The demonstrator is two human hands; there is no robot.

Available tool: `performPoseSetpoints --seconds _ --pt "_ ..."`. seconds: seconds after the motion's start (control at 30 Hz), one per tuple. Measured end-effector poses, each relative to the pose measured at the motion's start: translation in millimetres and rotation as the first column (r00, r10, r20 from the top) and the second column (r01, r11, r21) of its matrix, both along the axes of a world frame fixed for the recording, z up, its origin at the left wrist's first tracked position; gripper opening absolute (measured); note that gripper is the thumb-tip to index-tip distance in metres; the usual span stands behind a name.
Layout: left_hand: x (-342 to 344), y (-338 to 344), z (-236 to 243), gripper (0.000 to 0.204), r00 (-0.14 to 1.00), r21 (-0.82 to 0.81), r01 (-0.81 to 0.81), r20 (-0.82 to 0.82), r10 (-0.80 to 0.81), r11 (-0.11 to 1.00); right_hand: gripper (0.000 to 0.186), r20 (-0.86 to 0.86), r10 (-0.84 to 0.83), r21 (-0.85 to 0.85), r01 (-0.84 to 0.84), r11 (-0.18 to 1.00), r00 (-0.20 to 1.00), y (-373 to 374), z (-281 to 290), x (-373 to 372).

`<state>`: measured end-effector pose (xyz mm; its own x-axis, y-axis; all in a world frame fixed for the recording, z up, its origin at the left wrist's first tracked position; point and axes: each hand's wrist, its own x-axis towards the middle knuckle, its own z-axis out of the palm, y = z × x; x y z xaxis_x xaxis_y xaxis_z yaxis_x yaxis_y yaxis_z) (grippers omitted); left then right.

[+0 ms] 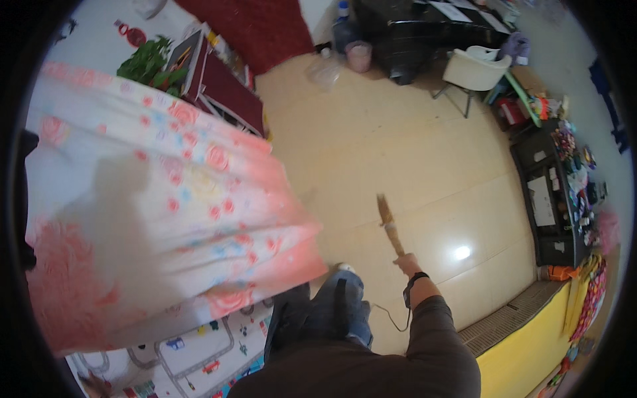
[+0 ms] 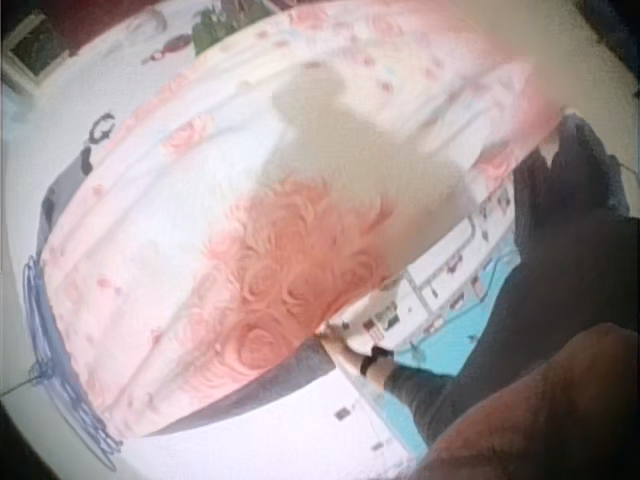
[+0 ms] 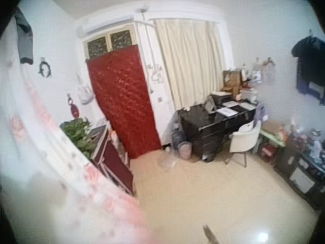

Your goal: The person sweeps a play mat with a broom, then moves to a cluttered table to pick up various items including a plastic bag, a small box, and a phone, placing them into a plastic bag. The person then walks to a corner and empties the contents into a pink bucket.

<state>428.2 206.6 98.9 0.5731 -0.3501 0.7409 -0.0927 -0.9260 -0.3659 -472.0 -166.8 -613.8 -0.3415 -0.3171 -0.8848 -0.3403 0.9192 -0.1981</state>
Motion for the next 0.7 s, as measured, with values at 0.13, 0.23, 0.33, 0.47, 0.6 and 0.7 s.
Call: performPoseSetpoints --seconds 0.13,0.23,0.33,0.47,0.6,0.7 --pt "30.0 1.2 5.2 0.059 0.962 0.079 0.165 0.208 -0.178 0.983 0.029 0.163 0.052 -0.129 -0.031 0.991 0.985 -10.0 24.2 18.8" --pt "-8.1 11.6 16.2 0.058 0.978 0.000 0.137 0.157 -0.135 0.991 0.033 0.139 0.196 -0.151 -0.175 0.973 0.971 -7.4 43.1 21.7" --pt "-81.5 -1.6 0.9 0.058 0.959 -0.106 0.266 0.130 -0.251 0.958 0.033 0.077 0.271 -0.099 -0.263 0.960 0.959 1.3 44.2 21.2" --pt "-180.8 -67.7 -75.8 0.058 0.828 -0.264 0.480 -0.180 -0.531 0.837 0.036 0.066 0.283 0.046 -0.286 0.957 0.957 19.2 35.4 18.2" --pt "-287.5 -170.7 -201.9 0.057 0.109 -0.536 0.391 -0.780 -0.616 0.748 0.038 0.014 0.317 0.068 -0.317 0.946 0.948 30.0 43.1 2.2" --pt "-365.7 -240.5 -274.8 0.057 -0.571 -0.585 0.242 -0.731 -0.374 0.774 0.040 0.002 0.336 0.024 -0.336 0.942 0.942 27.0 50.1 -8.8"
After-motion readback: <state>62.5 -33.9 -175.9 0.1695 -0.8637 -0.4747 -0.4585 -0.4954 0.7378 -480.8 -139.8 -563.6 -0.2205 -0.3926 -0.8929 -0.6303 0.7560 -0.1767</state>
